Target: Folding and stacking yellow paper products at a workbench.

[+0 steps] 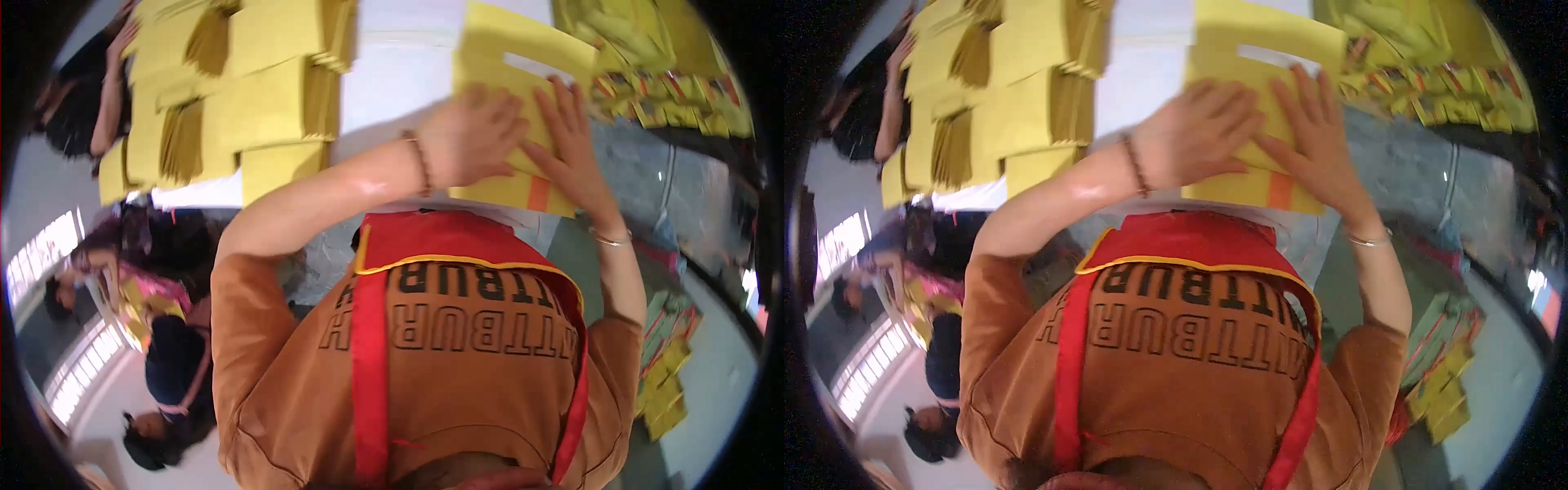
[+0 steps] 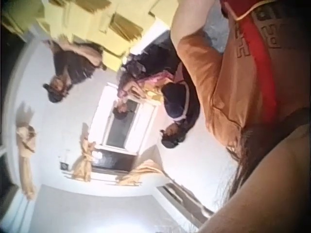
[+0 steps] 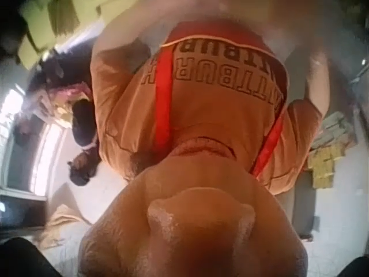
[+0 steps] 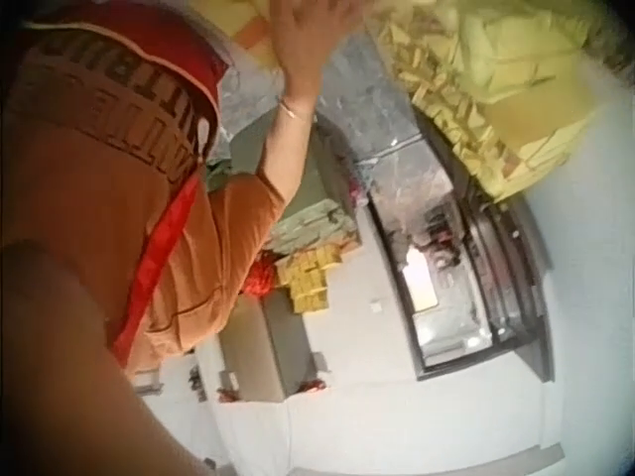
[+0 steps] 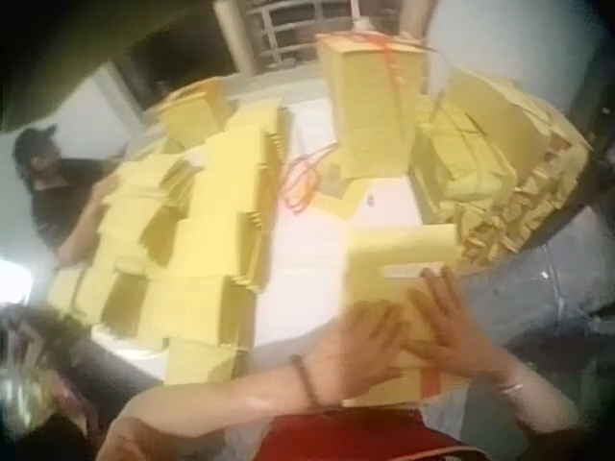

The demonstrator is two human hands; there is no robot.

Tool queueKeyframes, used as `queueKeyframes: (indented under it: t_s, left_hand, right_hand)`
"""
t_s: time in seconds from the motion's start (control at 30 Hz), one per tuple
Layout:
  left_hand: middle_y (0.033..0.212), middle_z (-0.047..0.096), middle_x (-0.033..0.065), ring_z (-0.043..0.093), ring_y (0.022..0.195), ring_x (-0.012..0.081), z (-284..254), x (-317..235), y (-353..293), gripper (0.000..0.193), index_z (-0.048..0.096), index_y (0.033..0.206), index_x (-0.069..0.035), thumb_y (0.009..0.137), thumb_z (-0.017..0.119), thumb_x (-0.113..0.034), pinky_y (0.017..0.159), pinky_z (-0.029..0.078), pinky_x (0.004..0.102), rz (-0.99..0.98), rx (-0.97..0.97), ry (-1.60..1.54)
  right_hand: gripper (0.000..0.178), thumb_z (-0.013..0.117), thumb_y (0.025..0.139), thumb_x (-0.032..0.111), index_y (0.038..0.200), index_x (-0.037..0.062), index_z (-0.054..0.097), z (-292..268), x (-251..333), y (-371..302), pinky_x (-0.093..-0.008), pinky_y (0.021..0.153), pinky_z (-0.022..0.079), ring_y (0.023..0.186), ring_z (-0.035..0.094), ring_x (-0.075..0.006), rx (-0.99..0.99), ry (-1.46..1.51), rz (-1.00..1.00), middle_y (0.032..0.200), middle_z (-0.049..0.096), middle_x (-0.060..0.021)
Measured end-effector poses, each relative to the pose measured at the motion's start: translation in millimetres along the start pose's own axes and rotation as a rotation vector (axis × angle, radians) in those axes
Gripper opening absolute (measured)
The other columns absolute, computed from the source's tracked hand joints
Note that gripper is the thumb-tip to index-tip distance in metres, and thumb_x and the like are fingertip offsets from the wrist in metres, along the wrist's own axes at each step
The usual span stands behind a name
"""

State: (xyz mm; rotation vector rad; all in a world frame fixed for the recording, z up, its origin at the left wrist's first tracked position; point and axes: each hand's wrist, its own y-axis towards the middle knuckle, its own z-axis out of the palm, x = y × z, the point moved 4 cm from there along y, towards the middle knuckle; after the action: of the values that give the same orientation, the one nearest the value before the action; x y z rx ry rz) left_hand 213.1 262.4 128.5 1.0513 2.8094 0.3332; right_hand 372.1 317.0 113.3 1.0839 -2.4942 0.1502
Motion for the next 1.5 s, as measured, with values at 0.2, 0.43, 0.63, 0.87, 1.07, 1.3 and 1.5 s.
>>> queueKeyframes:
  t_s: [0.2,0.43,0.63,0.87,1.07,1.3,1.5]
  left_hand:
    - [0.085,0.06,0.021,0.056,0.086,0.0388,6,-45,22,0.046,0.052,0.122,-0.005,0.08,0.054,-0.023,0.066,0.043,0.0442,-0.238,-0.053,0.145]
    - [0.087,0.063,0.015,0.062,0.078,0.0312,-4,-29,16,0.04,0.057,0.114,-0.007,0.077,0.055,-0.02,0.061,0.046,0.039,-0.409,0.036,-0.054]
    - [0.101,0.065,0.0099,0.063,0.092,0.0253,-58,-21,-149,0.038,0.06,0.113,-0.009,0.075,0.055,-0.008,0.08,0.05,0.0362,-0.338,-0.453,-0.413]
    - [0.113,0.061,0.0099,0.057,0.105,0.0247,-45,9,-306,0.044,0.058,0.118,-0.01,0.075,0.053,-0.006,0.086,0.046,0.0369,-0.723,-0.232,0.182]
    - [0.115,0.058,0.0083,0.054,0.107,0.0241,-9,21,-312,0.047,0.054,0.123,-0.014,0.076,0.052,-0.006,0.088,0.044,0.0368,-0.698,-0.148,0.238]
    - [0.121,0.055,0.008,0.051,0.112,0.0241,5,21,-314,0.049,0.052,0.125,-0.015,0.076,0.053,-0.009,0.094,0.041,0.0383,-0.676,-0.068,0.282]
    - [0.13,0.048,0.0076,0.043,0.121,0.0244,13,20,-318,0.051,0.049,0.129,-0.018,0.083,0.056,-0.039,0.101,0.031,0.0408,-0.754,0.03,0.056]
  right_hand:
    - [0.054,0.041,0.094,0.027,0.144,0.01,0.026,-9,-19,-5,-0.0352,0.113,0.005,0.141,0.0,-0.0196,0.053,0.708,0.17,0.151,0.018,-0.0033]
    - [0.069,0.031,0.094,0.051,0.144,0.0065,0.019,-25,-21,1,-0.0412,0.111,0.016,0.137,0.019,-0.0267,-0.164,1.159,0.222,0.148,0.023,-0.0137]
    - [0.065,0.027,0.096,0.051,0.142,0.0056,0.024,-41,-44,-15,-0.0424,0.108,0.024,0.133,0.03,-0.0289,-0.296,1.081,0.275,0.144,0.031,-0.0173]
    - [0.058,0.025,0.098,0.045,0.136,0.0024,0.035,-35,-56,-7,-0.04,0.104,0.032,0.126,0.04,-0.0271,-0.221,1.058,0.291,0.134,0.043,-0.0173]
    - [0.058,0.024,0.099,0.044,0.132,-0.002,0.039,-29,-54,-5,-0.0375,0.1,0.036,0.119,0.046,-0.0259,-0.221,1.008,0.302,0.127,0.048,-0.0185]
    - [0.056,0.024,0.099,0.042,0.132,-0.0009,0.039,-29,-56,-3,-0.0357,0.099,0.036,0.118,0.047,-0.0237,-0.214,0.972,0.325,0.125,0.05,-0.0164]
    - [0.047,0.032,0.1,0.032,0.127,-0.0041,0.045,-25,-46,-4,-0.0345,0.098,0.037,0.111,0.051,-0.0208,-0.25,0.814,0.306,0.118,0.056,-0.0148]
